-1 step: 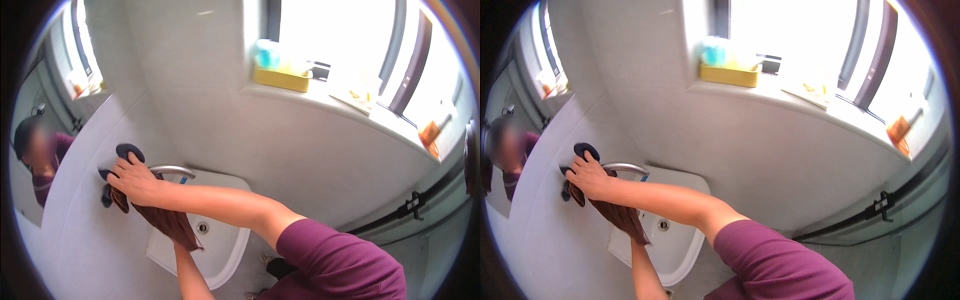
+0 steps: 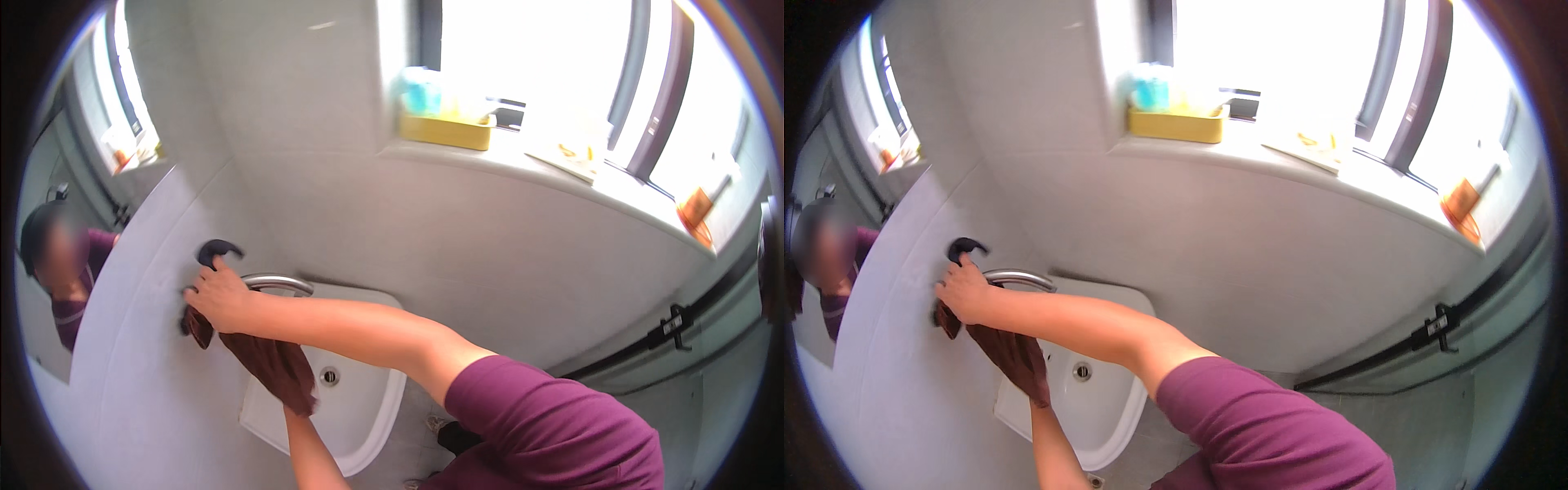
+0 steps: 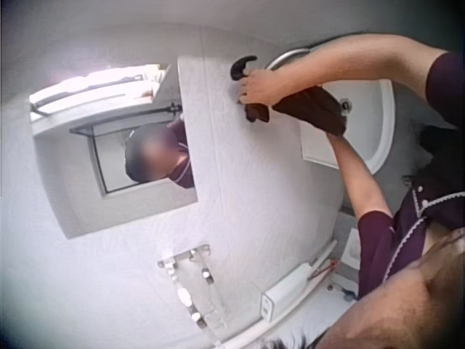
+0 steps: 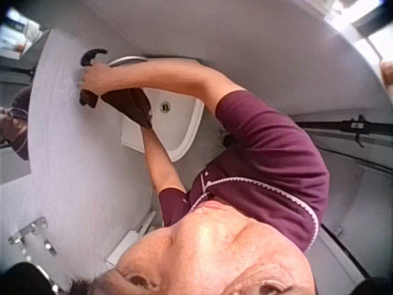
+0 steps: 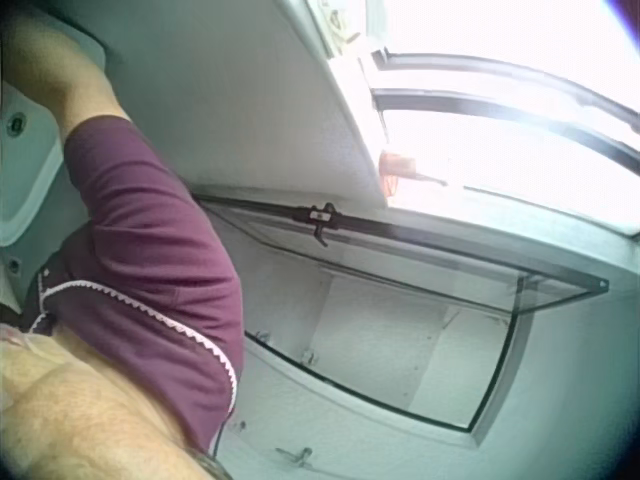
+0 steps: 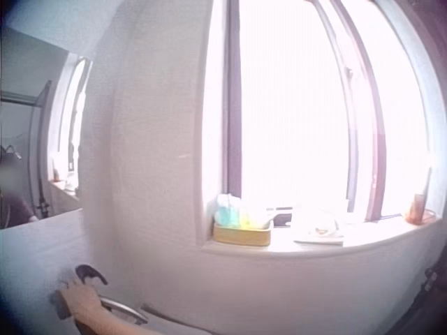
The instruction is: The person washes a dark cloth under a sink faucet, then rinses it in a red basin filled with soapy water. They wring out the cloth, wipe a wall-mounted towel rack and a water heater, then return to the sink to rinse and wring the cloth again before moving toward the basin.
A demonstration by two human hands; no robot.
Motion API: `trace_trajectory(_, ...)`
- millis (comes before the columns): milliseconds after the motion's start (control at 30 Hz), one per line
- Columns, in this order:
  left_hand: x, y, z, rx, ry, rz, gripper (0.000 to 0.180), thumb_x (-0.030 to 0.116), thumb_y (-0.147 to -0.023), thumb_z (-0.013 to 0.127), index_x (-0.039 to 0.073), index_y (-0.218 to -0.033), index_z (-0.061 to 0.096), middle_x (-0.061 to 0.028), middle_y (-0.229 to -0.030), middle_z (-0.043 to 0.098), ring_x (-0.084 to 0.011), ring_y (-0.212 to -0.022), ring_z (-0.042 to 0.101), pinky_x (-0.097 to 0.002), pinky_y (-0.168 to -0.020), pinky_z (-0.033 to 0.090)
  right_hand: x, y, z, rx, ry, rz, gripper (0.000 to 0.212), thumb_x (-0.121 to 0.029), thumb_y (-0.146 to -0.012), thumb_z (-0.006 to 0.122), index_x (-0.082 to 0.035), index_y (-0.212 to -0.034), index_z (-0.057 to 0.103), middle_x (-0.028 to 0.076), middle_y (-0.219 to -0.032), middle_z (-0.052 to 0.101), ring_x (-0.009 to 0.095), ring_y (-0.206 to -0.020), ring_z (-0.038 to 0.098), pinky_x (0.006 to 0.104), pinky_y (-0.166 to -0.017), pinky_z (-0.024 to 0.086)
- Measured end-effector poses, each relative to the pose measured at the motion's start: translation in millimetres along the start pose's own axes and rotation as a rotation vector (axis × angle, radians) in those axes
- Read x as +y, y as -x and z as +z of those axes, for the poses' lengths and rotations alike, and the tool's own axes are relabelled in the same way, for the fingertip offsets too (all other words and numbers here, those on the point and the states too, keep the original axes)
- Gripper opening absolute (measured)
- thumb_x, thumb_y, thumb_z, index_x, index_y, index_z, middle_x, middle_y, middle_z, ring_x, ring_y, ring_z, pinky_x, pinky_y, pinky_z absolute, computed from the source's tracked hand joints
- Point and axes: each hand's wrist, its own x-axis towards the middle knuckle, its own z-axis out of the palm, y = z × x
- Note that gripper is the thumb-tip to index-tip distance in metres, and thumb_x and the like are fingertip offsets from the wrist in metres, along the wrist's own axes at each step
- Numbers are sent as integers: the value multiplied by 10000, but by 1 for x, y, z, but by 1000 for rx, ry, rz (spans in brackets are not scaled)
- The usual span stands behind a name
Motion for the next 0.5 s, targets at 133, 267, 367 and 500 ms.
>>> trace_trajectory(133,-72,48,29,-225,44,-681,713,207,-953,586,12,-1526,210,-239,-1484,355,-381,-1337,411,-429,-1102,349,10,1,0,-165,-111,89,344,-85,-680,689,-61,-1006,583,106,-887,610,328,-869,587,445,-662,468)
trace_trajectory(267,-63,47,14,-214,89,-632,795,2,-839,631,-13,-1519,219,-256,-1454,369,-402,-1300,439,-435,-1049,418,33,47,-3,186,-271,119,432,-44,-635,707,-111,-1043,580,98,-900,597,330,-879,574,441,-625,490)
trace_trajectory(367,-95,60,32,-121,220,-561,837,-111,-790,593,-9,-1527,211,-255,-1455,364,-381,-1237,504,-415,-971,486,49,73,5,407,-449,98,448,-39,-639,710,-102,-1057,563,94,-920,587,327,-884,568,440,-643,499)
trace_trajectory(500,-72,45,16,-183,339,-766,861,-133,-783,613,-3,-1532,208,-240,-1437,415,-340,-1190,555,-397,-942,512,47,119,19,622,-657,248,443,-17,-696,676,-89,-1097,504,138,-947,585,386,-909,572,466,-746,480)
